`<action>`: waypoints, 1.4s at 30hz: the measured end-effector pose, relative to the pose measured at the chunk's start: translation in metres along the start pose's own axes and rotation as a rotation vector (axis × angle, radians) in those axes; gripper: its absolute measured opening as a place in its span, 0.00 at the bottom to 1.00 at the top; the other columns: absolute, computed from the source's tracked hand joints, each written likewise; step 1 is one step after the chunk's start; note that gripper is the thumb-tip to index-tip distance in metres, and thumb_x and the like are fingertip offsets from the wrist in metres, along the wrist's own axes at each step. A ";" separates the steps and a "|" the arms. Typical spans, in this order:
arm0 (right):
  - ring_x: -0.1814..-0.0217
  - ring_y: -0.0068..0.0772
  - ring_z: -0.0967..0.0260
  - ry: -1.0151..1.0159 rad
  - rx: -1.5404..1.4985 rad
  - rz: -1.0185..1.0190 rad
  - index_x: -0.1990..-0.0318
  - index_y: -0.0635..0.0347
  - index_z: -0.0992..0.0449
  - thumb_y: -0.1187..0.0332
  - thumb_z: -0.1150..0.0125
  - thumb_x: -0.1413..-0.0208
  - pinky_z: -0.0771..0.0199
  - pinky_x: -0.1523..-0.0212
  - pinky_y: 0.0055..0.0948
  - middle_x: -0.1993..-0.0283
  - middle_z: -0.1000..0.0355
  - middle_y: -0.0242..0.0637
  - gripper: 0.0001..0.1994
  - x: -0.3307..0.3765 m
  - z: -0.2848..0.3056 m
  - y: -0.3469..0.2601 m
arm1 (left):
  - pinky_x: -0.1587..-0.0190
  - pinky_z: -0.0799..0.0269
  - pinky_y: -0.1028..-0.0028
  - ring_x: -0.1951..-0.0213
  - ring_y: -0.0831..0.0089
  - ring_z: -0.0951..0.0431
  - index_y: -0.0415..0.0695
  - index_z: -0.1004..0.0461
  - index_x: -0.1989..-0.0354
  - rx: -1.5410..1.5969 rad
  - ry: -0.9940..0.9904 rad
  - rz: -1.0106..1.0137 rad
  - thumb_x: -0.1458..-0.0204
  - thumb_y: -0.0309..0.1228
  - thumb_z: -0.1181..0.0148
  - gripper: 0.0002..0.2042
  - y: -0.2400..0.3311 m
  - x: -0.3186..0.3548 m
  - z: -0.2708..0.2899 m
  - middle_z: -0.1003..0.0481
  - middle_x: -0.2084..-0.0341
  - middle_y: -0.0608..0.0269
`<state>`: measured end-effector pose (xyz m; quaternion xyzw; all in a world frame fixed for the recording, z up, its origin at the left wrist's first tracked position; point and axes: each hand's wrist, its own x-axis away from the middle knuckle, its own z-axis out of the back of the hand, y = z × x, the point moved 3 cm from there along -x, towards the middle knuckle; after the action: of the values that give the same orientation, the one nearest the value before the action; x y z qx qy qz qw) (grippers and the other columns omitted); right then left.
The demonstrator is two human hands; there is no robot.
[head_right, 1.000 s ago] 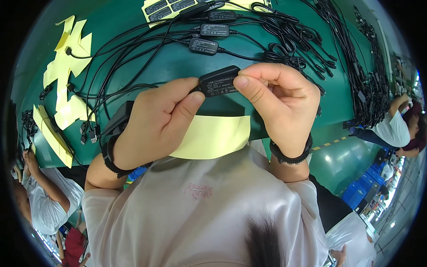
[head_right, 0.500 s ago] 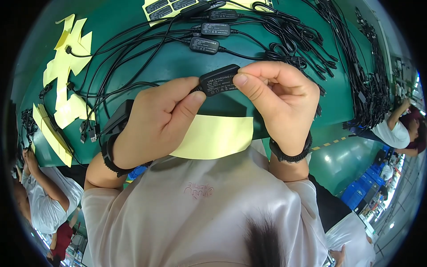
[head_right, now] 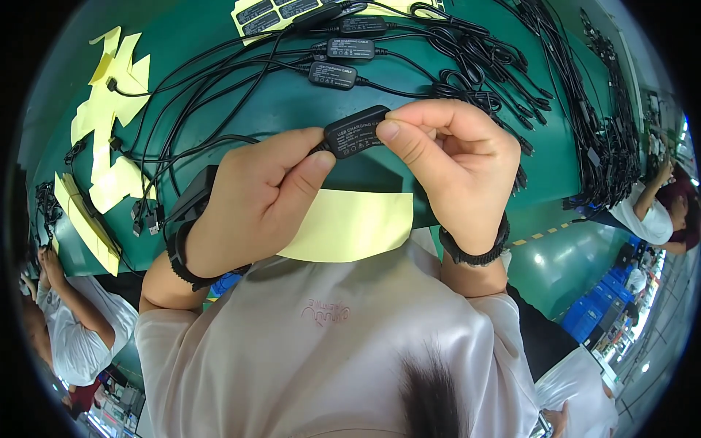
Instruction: The person peels a label from a sheet and presses it onto a charging cable adapter before smoothing it by hand. They repeat this process for several cables and then gather them to place into a blue bin.
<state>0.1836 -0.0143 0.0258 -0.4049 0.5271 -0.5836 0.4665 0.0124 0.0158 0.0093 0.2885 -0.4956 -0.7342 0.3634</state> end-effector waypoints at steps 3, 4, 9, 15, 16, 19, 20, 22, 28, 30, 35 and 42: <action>0.74 0.12 0.36 -0.001 0.030 0.014 0.69 0.67 0.24 0.81 0.36 0.55 0.39 0.73 0.10 0.74 0.28 0.29 0.05 0.000 0.000 -0.001 | 0.83 0.42 0.63 0.84 0.53 0.34 0.39 0.37 0.78 0.001 0.012 -0.012 0.46 0.29 0.49 0.10 0.000 0.000 0.000 0.36 0.88 0.51; 0.74 0.12 0.37 -0.003 0.044 0.021 0.69 0.67 0.24 0.81 0.36 0.54 0.39 0.73 0.10 0.74 0.28 0.29 0.05 0.000 0.000 -0.001 | 0.83 0.42 0.63 0.84 0.53 0.34 0.39 0.37 0.78 0.002 0.009 -0.009 0.46 0.29 0.49 0.10 0.001 -0.001 0.000 0.36 0.88 0.51; 0.76 0.12 0.39 0.038 0.079 0.046 0.69 0.67 0.24 0.81 0.35 0.56 0.41 0.75 0.11 0.75 0.29 0.28 0.06 0.000 -0.002 0.000 | 0.83 0.42 0.64 0.84 0.53 0.35 0.39 0.38 0.78 0.004 -0.003 -0.009 0.47 0.28 0.49 0.10 0.000 -0.002 0.002 0.36 0.88 0.51; 0.78 0.18 0.40 0.052 0.416 0.291 0.70 0.63 0.23 0.78 0.32 0.61 0.42 0.77 0.16 0.76 0.30 0.30 0.08 -0.001 -0.004 -0.004 | 0.83 0.43 0.66 0.85 0.56 0.36 0.38 0.37 0.78 0.047 -0.021 0.015 0.47 0.27 0.49 0.10 0.001 -0.002 0.001 0.37 0.88 0.52; 0.78 0.20 0.40 0.076 0.488 0.311 0.70 0.61 0.22 0.77 0.31 0.61 0.41 0.77 0.18 0.76 0.30 0.30 0.08 0.000 -0.004 -0.006 | 0.83 0.43 0.67 0.86 0.58 0.36 0.38 0.37 0.78 0.080 -0.006 0.037 0.47 0.27 0.49 0.10 0.000 -0.002 0.001 0.37 0.88 0.52; 0.68 0.28 0.37 0.149 0.635 0.323 0.70 0.60 0.22 0.72 0.31 0.60 0.38 0.67 0.24 0.69 0.29 0.34 0.08 -0.009 0.006 -0.005 | 0.83 0.44 0.68 0.86 0.60 0.37 0.37 0.37 0.78 0.144 0.016 0.068 0.47 0.27 0.48 0.10 -0.003 -0.004 0.001 0.38 0.87 0.53; 0.63 0.32 0.35 0.183 0.709 0.328 0.70 0.59 0.22 0.70 0.31 0.59 0.36 0.62 0.27 0.66 0.29 0.35 0.08 -0.012 0.011 -0.005 | 0.83 0.43 0.69 0.86 0.61 0.37 0.37 0.36 0.77 0.129 0.005 0.060 0.47 0.27 0.49 0.09 -0.003 -0.003 0.002 0.37 0.87 0.53; 0.57 0.35 0.37 0.192 0.849 0.450 0.69 0.59 0.22 0.69 0.34 0.57 0.39 0.57 0.30 0.62 0.30 0.37 0.07 -0.014 0.016 -0.009 | 0.83 0.42 0.71 0.86 0.62 0.36 0.37 0.35 0.76 0.097 -0.013 0.045 0.46 0.27 0.49 0.08 -0.003 -0.003 0.003 0.36 0.86 0.53; 0.38 0.45 0.50 0.144 1.060 0.575 0.69 0.60 0.24 0.63 0.40 0.51 0.56 0.39 0.42 0.51 0.33 0.42 0.09 0.000 -0.010 -0.011 | 0.82 0.40 0.73 0.84 0.62 0.35 0.37 0.31 0.70 0.091 0.033 0.073 0.46 0.26 0.49 0.05 -0.001 -0.001 -0.002 0.34 0.84 0.54; 0.37 0.46 0.50 0.106 0.977 0.552 0.70 0.60 0.25 0.62 0.40 0.51 0.57 0.38 0.43 0.51 0.33 0.42 0.10 -0.001 -0.013 -0.005 | 0.81 0.39 0.74 0.84 0.63 0.34 0.37 0.29 0.67 0.058 0.070 0.015 0.46 0.26 0.49 0.05 0.000 -0.001 -0.003 0.33 0.83 0.54; 0.43 0.43 0.42 0.004 0.898 0.565 0.73 0.62 0.28 0.62 0.39 0.52 0.56 0.39 0.44 0.57 0.31 0.38 0.11 -0.007 -0.013 -0.003 | 0.80 0.38 0.74 0.84 0.65 0.34 0.37 0.29 0.65 -0.017 0.088 -0.016 0.46 0.27 0.48 0.06 0.000 -0.003 -0.001 0.33 0.83 0.54; 0.60 0.38 0.35 -0.264 0.727 0.358 0.72 0.60 0.27 0.63 0.35 0.56 0.44 0.48 0.41 0.68 0.32 0.34 0.11 -0.030 0.005 -0.012 | 0.81 0.40 0.74 0.84 0.70 0.32 0.38 0.30 0.62 0.038 0.171 0.078 0.47 0.28 0.46 0.07 -0.002 -0.003 0.010 0.32 0.84 0.54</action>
<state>0.1945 0.0135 0.0394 -0.1875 0.2845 -0.5845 0.7364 0.0057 0.0241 0.0115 0.3374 -0.4873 -0.6826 0.4275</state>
